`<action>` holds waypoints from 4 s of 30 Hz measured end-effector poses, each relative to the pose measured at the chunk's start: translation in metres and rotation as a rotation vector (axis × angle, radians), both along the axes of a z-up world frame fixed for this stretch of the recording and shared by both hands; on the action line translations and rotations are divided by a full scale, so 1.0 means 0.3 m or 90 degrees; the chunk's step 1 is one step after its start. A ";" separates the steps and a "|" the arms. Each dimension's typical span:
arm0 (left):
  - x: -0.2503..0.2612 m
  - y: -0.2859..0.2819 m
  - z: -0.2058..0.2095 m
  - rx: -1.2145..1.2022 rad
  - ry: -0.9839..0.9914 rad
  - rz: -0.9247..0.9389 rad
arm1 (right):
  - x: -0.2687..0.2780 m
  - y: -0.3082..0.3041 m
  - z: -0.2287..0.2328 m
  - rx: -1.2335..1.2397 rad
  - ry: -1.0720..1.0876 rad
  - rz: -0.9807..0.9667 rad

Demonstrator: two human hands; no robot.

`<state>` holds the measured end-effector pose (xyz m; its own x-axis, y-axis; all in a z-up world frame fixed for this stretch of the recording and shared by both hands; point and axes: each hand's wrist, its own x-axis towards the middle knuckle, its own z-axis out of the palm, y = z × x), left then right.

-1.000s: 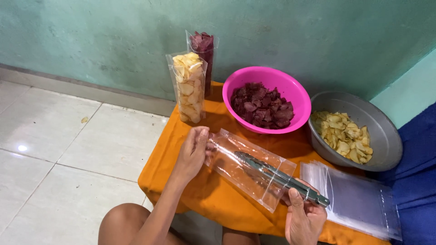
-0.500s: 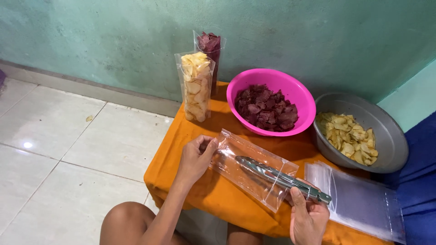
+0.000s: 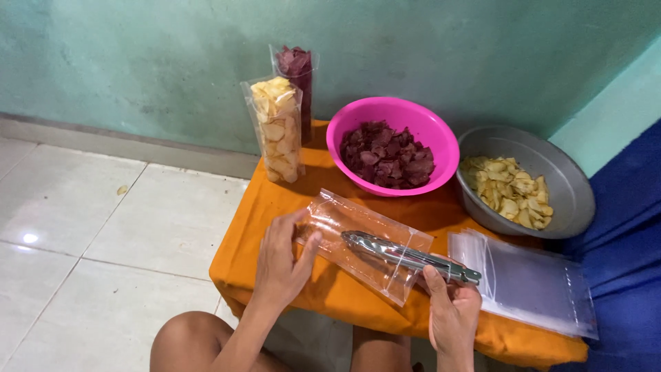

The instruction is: Fill plastic bags with chips using tongs

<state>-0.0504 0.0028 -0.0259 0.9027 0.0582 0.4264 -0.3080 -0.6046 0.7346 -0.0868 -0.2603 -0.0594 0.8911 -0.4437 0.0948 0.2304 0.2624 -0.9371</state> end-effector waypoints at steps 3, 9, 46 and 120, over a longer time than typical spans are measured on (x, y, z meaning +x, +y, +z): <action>0.047 -0.026 0.001 -0.012 0.074 0.030 | -0.007 0.022 0.056 -0.027 0.046 -0.013; 0.026 -0.041 0.025 0.052 0.095 0.030 | -0.005 0.018 0.050 -0.018 0.068 -0.034; 0.057 -0.050 0.062 0.032 0.208 0.015 | 0.000 0.008 0.055 0.013 0.103 -0.051; 0.272 -0.051 0.064 -0.482 0.248 -0.222 | 0.119 0.010 0.202 -0.488 0.012 0.177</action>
<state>0.0313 -0.0126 -0.0068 0.9933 -0.1051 0.0471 -0.0298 0.1610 0.9865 -0.0511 -0.2574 0.0012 0.9637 -0.0245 0.2660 0.2331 -0.4089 -0.8823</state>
